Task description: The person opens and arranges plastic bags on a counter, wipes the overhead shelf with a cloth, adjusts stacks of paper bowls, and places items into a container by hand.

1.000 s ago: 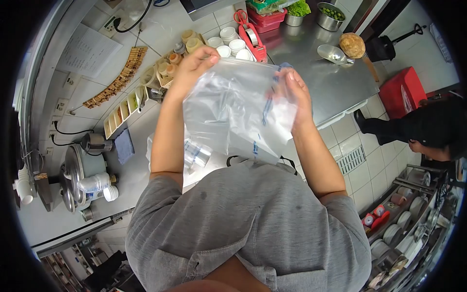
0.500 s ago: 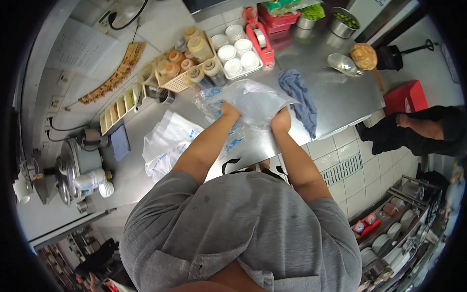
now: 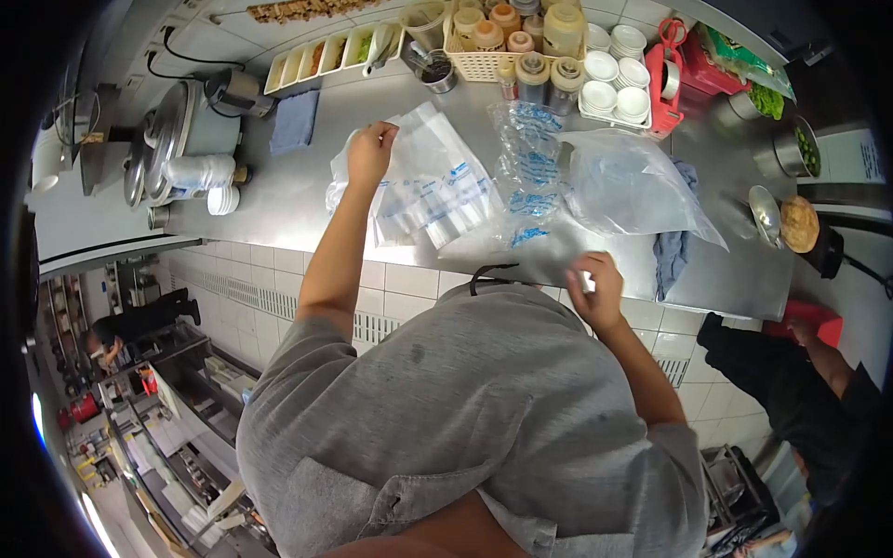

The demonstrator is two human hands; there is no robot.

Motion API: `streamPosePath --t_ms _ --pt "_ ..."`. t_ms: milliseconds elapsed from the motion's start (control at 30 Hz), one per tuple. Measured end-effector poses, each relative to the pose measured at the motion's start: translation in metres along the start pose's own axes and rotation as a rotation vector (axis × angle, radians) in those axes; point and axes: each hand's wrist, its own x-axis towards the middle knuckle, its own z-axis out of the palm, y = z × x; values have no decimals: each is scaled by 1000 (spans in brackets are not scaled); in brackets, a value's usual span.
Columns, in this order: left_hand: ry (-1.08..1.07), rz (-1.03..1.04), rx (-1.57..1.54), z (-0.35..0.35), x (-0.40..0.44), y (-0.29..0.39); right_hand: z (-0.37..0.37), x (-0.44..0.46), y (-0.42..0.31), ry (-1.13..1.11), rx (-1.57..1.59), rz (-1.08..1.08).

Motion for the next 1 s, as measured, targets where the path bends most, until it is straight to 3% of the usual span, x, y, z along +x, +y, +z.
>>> streamPosePath --t_ms 100,233,300,433,500,533,600,733,800,900,1000 --pt "94 12 149 22 20 -30 48 66 -24 -164 -7 -288" --pt "40 -110 153 50 65 -72 112 124 -61 -259 123 -351" --pt "-42 -185 352 51 53 -62 134 134 -76 -305 133 -358" --pt "-235 -250 210 19 60 -66 134 129 -83 -431 198 -87" --pt "20 -58 90 -27 45 -43 131 126 -77 -445 184 97" --pt "15 -55 95 -44 42 -41 132 128 -74 -441 188 102" --pt "-213 95 -348 -76 46 -30 132 141 -67 -239 115 25" --pt "-327 332 -536 -177 4 80 142 179 -70 -29 84 -20" --pt "-359 492 -612 -204 -6 108 135 198 -70 -3 89 -171" --pt "-282 495 -622 -226 -17 128 99 201 -67 -145 183 -91" --pt "-147 494 -682 -237 -23 143 62 185 -63 -89 422 54"
